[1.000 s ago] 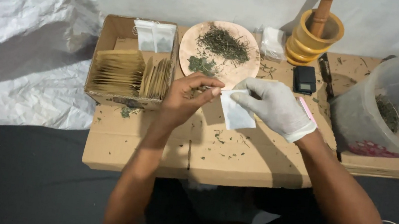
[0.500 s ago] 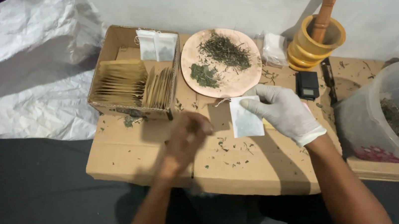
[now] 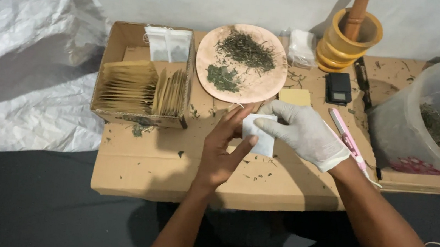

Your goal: The person places dried herbs into a small white sachet, inserts the sachet into a paper pouch, and seals the pouch using a heated sealing tool.

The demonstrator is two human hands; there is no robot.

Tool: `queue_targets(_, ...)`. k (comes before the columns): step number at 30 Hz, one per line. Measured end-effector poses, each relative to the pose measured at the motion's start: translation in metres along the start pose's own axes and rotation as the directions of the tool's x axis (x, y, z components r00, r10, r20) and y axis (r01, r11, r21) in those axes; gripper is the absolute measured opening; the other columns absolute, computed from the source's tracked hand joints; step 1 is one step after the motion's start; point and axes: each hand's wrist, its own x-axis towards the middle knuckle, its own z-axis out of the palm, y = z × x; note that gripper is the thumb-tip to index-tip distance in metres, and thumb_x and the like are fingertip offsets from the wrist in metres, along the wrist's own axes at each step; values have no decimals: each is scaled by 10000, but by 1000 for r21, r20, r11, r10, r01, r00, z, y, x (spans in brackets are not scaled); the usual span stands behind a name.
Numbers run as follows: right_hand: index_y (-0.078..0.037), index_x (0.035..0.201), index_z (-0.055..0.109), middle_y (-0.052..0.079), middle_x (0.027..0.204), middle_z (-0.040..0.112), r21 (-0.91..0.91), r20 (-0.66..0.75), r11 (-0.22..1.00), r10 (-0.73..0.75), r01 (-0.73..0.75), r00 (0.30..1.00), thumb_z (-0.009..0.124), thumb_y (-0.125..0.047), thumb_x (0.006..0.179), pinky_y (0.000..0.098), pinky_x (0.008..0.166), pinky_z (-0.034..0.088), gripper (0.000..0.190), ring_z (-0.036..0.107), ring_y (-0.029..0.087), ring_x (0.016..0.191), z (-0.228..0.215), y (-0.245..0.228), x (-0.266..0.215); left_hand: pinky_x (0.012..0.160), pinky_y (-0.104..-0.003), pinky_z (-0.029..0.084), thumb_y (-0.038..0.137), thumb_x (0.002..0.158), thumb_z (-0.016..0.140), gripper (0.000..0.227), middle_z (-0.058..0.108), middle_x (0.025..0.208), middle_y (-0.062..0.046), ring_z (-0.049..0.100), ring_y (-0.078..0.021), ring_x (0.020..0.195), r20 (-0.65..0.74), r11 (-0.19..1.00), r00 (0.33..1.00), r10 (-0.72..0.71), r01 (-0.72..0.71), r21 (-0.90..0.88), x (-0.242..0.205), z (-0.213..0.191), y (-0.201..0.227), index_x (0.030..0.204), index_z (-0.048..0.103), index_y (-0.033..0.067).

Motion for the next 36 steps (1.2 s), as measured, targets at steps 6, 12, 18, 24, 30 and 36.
queue_targets(6, -372, 1126, 872, -14, 813, 834, -59, -49, 997, -47, 44, 998, 859, -505, 940, 389, 791, 638, 229, 806, 204, 810, 0, 13, -4, 999, -386, 662, 59, 1061, 801, 624, 596, 1665, -157, 744, -177, 1214, 2, 999, 999, -34, 34, -9, 6, 11, 2, 1651, 605, 104)
queue_targets(12, -152, 1442, 698, 174, 1133, 848, -327, -294, 923, -303, 202, 906, 757, -333, 1059, 593, 858, 618, 428, 807, 419, 1023, -34, 32, -26, 953, -451, 674, 93, 1037, 845, 685, 607, 1625, -248, 694, -414, 1373, 53, 937, 992, 114, -125, 325, 17, -14, -15, 1670, 584, 111)
queue_targets(18, -48, 1565, 590, 263, 1287, 771, -528, -366, 821, 10, -217, 930, 658, -521, 1102, 596, 1002, 620, 665, 767, 492, 1185, -63, 87, -46, 1030, -349, 640, 68, 1067, 812, 696, 566, 1703, -126, 696, -169, 1291, 8, 947, 993, 118, -115, 300, 23, -32, -17, 1703, 537, 134)
queue_targets(24, -252, 1415, 679, 144, 1218, 749, -602, -304, 739, 140, -304, 942, 711, -820, 911, 548, 959, 676, 760, 799, 457, 1166, -40, 224, -11, 1130, -449, 591, 70, 1014, 883, 738, 612, 1646, -191, 660, -335, 1448, 22, 873, 955, 297, -281, 400, 31, -28, -29, 1676, 556, 67)
queue_targets(30, -294, 1354, 735, 91, 1188, 739, -661, -361, 691, 49, -293, 931, 707, -832, 919, 474, 862, 712, 692, 822, 414, 1098, -27, 292, 12, 977, -404, 628, 146, 1064, 849, 725, 600, 1691, -116, 682, -261, 1345, -2, 903, 974, 225, -208, 377, 27, -23, -37, 1718, 537, 183)
queue_targets(36, -27, 1139, 724, 246, 1119, 682, -507, -405, 853, -108, -125, 908, 834, -353, 985, 531, 785, 586, 378, 697, 443, 870, -35, 257, -16, 972, -301, 608, 58, 1053, 819, 724, 572, 1703, -174, 696, -200, 1173, 88, 910, 983, 163, -184, 371, 27, -30, -24, 1688, 474, 88)
